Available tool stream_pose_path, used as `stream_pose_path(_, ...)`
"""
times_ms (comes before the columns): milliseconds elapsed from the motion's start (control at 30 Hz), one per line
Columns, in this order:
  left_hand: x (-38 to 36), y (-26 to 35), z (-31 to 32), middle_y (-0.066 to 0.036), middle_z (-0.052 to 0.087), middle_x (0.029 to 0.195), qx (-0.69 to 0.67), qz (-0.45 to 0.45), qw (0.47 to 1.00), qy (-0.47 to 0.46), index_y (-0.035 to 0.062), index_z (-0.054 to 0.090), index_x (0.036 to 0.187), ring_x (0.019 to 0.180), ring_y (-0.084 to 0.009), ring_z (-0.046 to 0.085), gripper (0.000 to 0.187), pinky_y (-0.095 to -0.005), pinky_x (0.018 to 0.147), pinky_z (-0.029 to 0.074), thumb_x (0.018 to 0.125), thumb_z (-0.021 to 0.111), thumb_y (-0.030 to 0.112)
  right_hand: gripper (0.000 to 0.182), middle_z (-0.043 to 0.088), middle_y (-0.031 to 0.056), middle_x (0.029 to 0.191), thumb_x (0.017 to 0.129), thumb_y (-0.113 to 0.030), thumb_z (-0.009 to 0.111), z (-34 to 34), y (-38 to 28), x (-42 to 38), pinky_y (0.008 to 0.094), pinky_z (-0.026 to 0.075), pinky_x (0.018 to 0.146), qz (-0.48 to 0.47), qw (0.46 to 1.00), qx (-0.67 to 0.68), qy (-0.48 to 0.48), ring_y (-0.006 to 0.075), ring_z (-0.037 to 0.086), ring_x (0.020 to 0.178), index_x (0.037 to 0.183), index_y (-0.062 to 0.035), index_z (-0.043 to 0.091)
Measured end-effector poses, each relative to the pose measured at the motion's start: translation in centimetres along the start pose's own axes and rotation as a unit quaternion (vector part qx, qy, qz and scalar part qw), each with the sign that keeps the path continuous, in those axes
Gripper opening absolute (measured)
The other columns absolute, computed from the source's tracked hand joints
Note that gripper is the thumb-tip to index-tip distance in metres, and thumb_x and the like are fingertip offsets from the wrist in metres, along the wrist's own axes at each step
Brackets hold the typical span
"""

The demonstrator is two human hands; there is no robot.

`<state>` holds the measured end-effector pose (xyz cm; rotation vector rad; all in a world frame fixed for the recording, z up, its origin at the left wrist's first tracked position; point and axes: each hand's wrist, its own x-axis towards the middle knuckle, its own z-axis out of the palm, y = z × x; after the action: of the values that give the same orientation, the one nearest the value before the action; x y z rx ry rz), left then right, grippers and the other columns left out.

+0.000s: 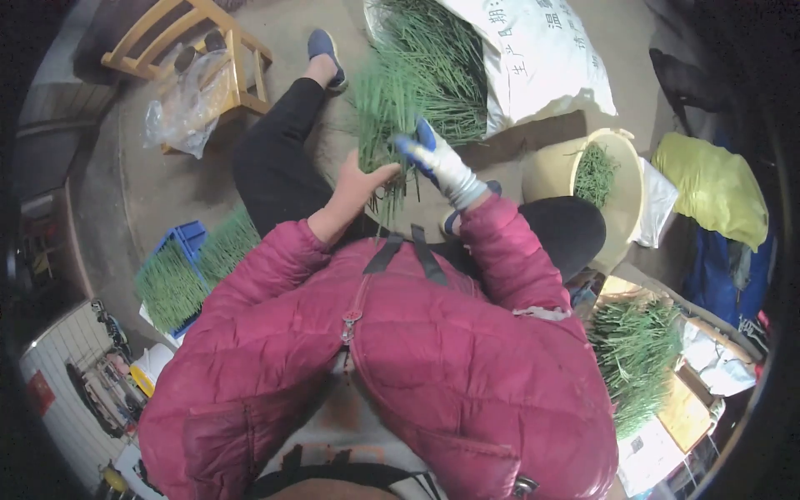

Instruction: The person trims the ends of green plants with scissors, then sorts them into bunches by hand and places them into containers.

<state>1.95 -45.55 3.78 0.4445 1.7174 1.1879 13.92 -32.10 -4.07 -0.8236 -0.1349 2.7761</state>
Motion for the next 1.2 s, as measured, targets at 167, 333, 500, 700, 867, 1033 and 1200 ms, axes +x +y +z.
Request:
stream_pose_path(167, -1.1, -2.3, -1.0, -0.013, 0.039, 0.116, 0.082, -0.020, 0.991, -0.100, 0.0036, 0.040, 0.116, 0.110, -0.0211, 0.044, 0.078, -0.0329, 0.092, 0.038, 0.061, 0.078, 0.044, 0.044, 0.064, 0.0108, 0.098, 0.073, -0.006, 0.070, 7.2, 4.0, -6.2, 0.0288, 0.052, 0.083, -0.181, 0.883, -0.420, 0.104, 0.0155, 0.062, 0.087, 0.113, -0.0039, 0.049)
stream_pose_path(333, -2.2, -1.5, -2.4, -0.009, 0.040, 0.114, -0.064, -0.066, 0.969, -0.230, 0.0080, 0.036, 0.125, 0.096, -0.0107, 0.047, 0.065, -0.0239, 0.080, 0.041, 0.073, 0.071, 0.025, 0.026, 0.051, 0.0162, 0.120, 0.087, -0.008, 0.053, 3.2, 2.8, -6.8, 0.0256, 0.036, 0.097, -0.135, 0.928, -0.304, 0.166, 0.0195, 0.052, 0.109, 0.107, -0.0122, 0.036)
stream_pose_path(500, 0.2, -1.2, -2.1, -0.013, 0.028, 0.134, -0.199, -0.089, 0.937, -0.274, 0.0092, 0.015, 0.142, 0.113, -0.0214, 0.041, 0.090, -0.0334, 0.087, 0.037, 0.072, 0.067, 0.034, 0.039, 0.024, 0.0355, 0.136, 0.091, 0.007, 0.033, 9.9, 2.5, -8.3, 0.0439, 0.030, 0.107, -0.143, 0.920, -0.333, 0.148, 0.0401, 0.036, 0.125, 0.126, -0.0070, 0.025)
stream_pose_path(700, -2.3, -1.1, -1.9, -0.008, 0.048, 0.088, -0.177, -0.056, 0.954, -0.236, 0.0039, 0.043, 0.101, 0.077, -0.0144, 0.053, 0.042, -0.0243, 0.064, 0.042, 0.066, 0.066, 0.007, 0.053, 0.057, 0.0122, 0.110, 0.068, -0.017, 0.072, 6.4, 3.3, -9.2, 0.0260, 0.041, 0.095, -0.205, 0.860, -0.463, 0.065, 0.0198, 0.059, 0.101, 0.112, -0.0070, 0.043)
stream_pose_path(867, -5.7, -1.3, -2.8, 0.004, 0.037, 0.051, -0.094, -0.114, 0.969, -0.197, 0.0166, 0.039, 0.056, 0.051, -0.0054, 0.035, 0.031, -0.0191, 0.049, 0.027, 0.067, 0.066, 0.006, 0.054, 0.057, 0.0124, 0.115, 0.079, -0.009, 0.061, 0.1, 4.7, -10.1, 0.0244, 0.041, 0.095, -0.001, 0.942, -0.334, 0.027, 0.0162, 0.058, 0.103, 0.125, -0.0044, 0.034)
stream_pose_path(1033, -4.2, -1.5, -2.9, 0.001, 0.054, 0.071, -0.137, -0.022, 0.967, -0.213, 0.0091, 0.055, 0.072, 0.067, -0.0095, 0.049, 0.015, -0.0228, 0.063, 0.038, 0.065, 0.066, 0.004, 0.048, 0.046, 0.0199, 0.123, 0.088, -0.033, 0.046, 5.1, 6.1, -10.3, 0.0285, 0.034, 0.103, -0.145, 0.888, -0.437, 0.010, 0.0234, 0.051, 0.111, 0.125, -0.0028, 0.047)
stream_pose_path(1200, -4.3, -0.3, -2.4, -0.003, 0.059, 0.073, -0.238, 0.003, 0.953, -0.186, 0.0070, 0.058, 0.082, 0.066, -0.0119, 0.056, 0.016, -0.0238, 0.060, 0.047, 0.071, 0.066, 0.000, 0.032, 0.065, 0.0126, 0.096, 0.075, -0.012, 0.069, 6.7, 5.3, -9.8, 0.0238, 0.047, 0.083, -0.228, 0.909, -0.338, 0.091, 0.0155, 0.063, 0.090, 0.103, -0.0093, 0.054)
